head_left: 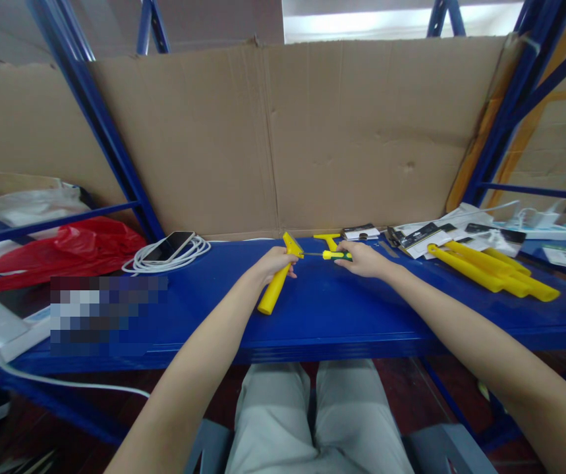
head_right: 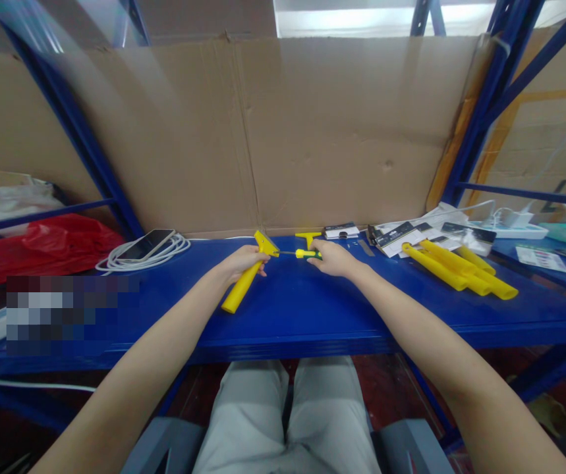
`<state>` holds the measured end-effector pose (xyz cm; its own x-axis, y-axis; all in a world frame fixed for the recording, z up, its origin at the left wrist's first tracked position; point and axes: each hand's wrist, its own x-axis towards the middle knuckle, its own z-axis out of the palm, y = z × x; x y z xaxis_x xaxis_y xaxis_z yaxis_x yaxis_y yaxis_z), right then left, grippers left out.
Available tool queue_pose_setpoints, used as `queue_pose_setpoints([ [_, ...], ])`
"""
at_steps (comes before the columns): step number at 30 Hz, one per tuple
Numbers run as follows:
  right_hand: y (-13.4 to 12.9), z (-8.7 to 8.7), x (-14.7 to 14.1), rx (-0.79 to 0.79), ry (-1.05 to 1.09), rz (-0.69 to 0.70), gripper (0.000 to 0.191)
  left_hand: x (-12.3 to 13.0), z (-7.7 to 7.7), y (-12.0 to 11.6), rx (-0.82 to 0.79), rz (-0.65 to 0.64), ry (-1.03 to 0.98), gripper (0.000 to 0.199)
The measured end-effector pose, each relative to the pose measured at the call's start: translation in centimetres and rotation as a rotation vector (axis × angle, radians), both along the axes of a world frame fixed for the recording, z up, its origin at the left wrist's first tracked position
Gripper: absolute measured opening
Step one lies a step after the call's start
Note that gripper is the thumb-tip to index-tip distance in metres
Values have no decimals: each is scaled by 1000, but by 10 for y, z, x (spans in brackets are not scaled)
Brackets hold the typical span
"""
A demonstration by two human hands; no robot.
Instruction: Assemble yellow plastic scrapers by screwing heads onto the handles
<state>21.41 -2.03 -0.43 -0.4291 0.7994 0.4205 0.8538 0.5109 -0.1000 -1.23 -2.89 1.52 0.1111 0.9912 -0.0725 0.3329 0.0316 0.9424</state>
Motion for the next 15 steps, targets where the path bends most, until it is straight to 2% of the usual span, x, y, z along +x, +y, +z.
queue_pose_setpoints([
  [7, -4, 2, 0, 28, -116, -70, 24, 3, -3, -3, -63, -16, -21, 15],
  [11, -9, 3, -3, 17, -203, -110, 29, 6, -3, -6, -30, -15, -15, 16],
  [15, -12, 4, -5, 6, -170, -86, 33, 9, -5, -7, 11, -24, 55, 20],
])
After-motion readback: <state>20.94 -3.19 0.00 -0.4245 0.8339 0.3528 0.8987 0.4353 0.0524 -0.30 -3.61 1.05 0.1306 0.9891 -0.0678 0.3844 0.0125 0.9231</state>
